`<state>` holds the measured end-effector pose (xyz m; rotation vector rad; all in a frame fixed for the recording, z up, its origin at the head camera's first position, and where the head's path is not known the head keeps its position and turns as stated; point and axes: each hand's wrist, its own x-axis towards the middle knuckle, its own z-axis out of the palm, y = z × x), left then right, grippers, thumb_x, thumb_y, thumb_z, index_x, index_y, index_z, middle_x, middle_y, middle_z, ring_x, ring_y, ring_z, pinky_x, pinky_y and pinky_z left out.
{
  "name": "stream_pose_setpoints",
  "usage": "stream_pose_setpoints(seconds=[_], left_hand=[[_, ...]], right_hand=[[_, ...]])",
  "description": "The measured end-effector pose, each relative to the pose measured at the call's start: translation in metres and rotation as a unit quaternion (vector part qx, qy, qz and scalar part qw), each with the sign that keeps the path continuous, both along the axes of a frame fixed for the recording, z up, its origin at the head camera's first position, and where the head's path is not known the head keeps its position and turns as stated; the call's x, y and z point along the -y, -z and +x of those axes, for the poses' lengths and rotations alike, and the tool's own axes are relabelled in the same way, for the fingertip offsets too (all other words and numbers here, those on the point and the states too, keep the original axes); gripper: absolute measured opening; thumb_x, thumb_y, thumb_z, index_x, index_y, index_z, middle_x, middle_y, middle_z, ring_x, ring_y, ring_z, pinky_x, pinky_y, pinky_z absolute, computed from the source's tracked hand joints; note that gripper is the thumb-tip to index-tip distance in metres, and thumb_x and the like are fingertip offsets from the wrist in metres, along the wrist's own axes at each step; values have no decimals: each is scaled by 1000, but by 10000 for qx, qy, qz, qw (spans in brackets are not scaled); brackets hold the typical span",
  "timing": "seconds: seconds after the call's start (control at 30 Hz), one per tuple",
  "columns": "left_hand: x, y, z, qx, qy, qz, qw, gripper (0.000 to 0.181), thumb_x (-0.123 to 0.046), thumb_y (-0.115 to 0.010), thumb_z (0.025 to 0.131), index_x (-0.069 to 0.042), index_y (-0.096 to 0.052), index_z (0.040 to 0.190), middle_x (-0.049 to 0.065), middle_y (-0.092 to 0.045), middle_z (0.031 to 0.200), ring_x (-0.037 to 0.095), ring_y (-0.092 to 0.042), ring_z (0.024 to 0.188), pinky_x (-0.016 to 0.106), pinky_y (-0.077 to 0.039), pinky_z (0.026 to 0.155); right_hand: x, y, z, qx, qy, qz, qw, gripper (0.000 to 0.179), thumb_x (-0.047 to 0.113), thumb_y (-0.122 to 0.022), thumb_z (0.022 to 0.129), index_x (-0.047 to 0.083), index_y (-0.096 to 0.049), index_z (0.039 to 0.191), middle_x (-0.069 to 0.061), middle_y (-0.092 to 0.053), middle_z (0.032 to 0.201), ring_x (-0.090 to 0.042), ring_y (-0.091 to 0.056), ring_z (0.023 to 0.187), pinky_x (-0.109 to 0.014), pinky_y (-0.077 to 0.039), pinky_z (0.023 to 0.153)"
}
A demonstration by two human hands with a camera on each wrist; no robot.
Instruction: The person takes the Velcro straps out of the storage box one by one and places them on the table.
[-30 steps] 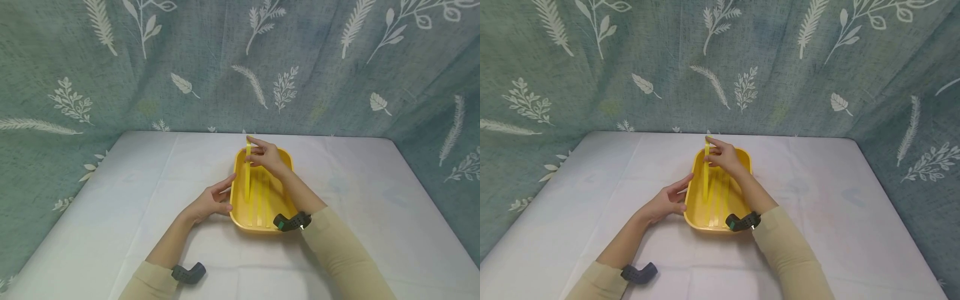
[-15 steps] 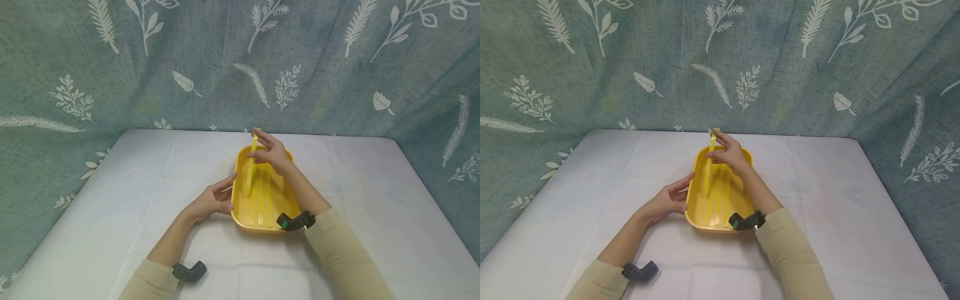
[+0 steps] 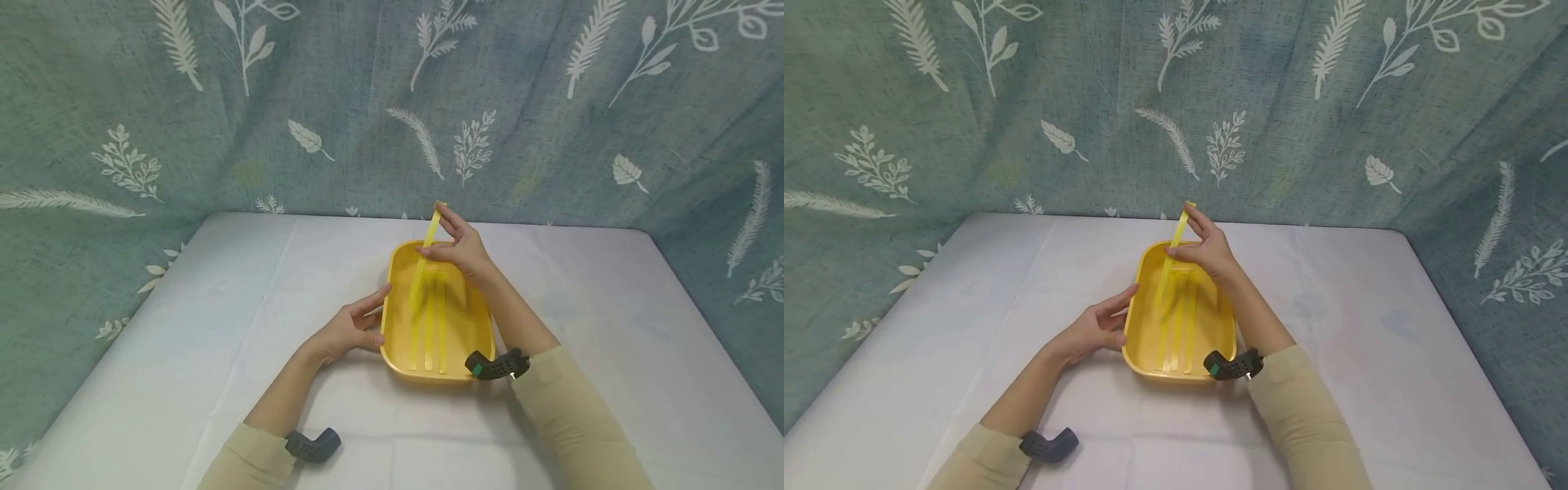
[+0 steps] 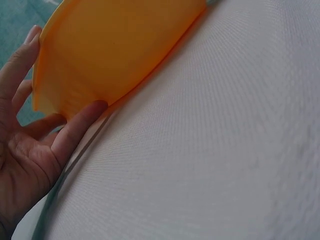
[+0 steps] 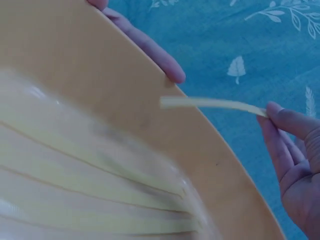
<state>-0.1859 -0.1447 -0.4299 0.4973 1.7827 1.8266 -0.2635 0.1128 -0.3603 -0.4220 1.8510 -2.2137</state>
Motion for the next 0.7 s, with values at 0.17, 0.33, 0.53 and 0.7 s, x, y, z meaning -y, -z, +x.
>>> stream_pose_setpoints(seconds=[0.17, 0.33, 0.53, 0.7], left_hand=[[0, 0, 0, 0, 7, 46, 10000, 92, -1, -73, 77, -18, -23, 151, -1, -19, 158, 29, -26, 141, 34, -45, 97], [0, 1, 0, 17, 4, 59, 10000, 92, -1, -74, 77, -20, -24, 151, -1, -19, 158, 29, -26, 141, 36, -46, 96], [0, 3, 0, 49, -40, 25, 10000, 93, -3, -76, 75, -24, -27, 150, -4, -22, 157, 28, -27, 141, 35, -46, 96], [0, 3, -1, 31, 5, 92, 10000, 93, -2, -75, 76, -22, -25, 151, -1, -22, 157, 28, -26, 141, 36, -47, 96]], right_hand=[[-4, -19, 8, -50, 23, 198, 9998, 89, -11, -66, 79, 21, -24, 151, -5, -16, 158, -16, -70, 80, -28, -57, 75], [-10, -27, 9, -19, 11, 341, 9994, 89, -10, -66, 80, 20, -23, 151, -3, -17, 158, -16, -70, 76, -28, -57, 74], [-22, -23, 1, 27, 28, 351, 9994, 87, -10, -66, 81, 24, -26, 150, 0, -21, 157, -16, -70, 75, -31, -58, 72], [-36, -26, 0, -112, 3, 386, 9992, 88, -10, -66, 81, 23, -25, 150, 1, -21, 157, -17, -71, 77, -30, -58, 72]])
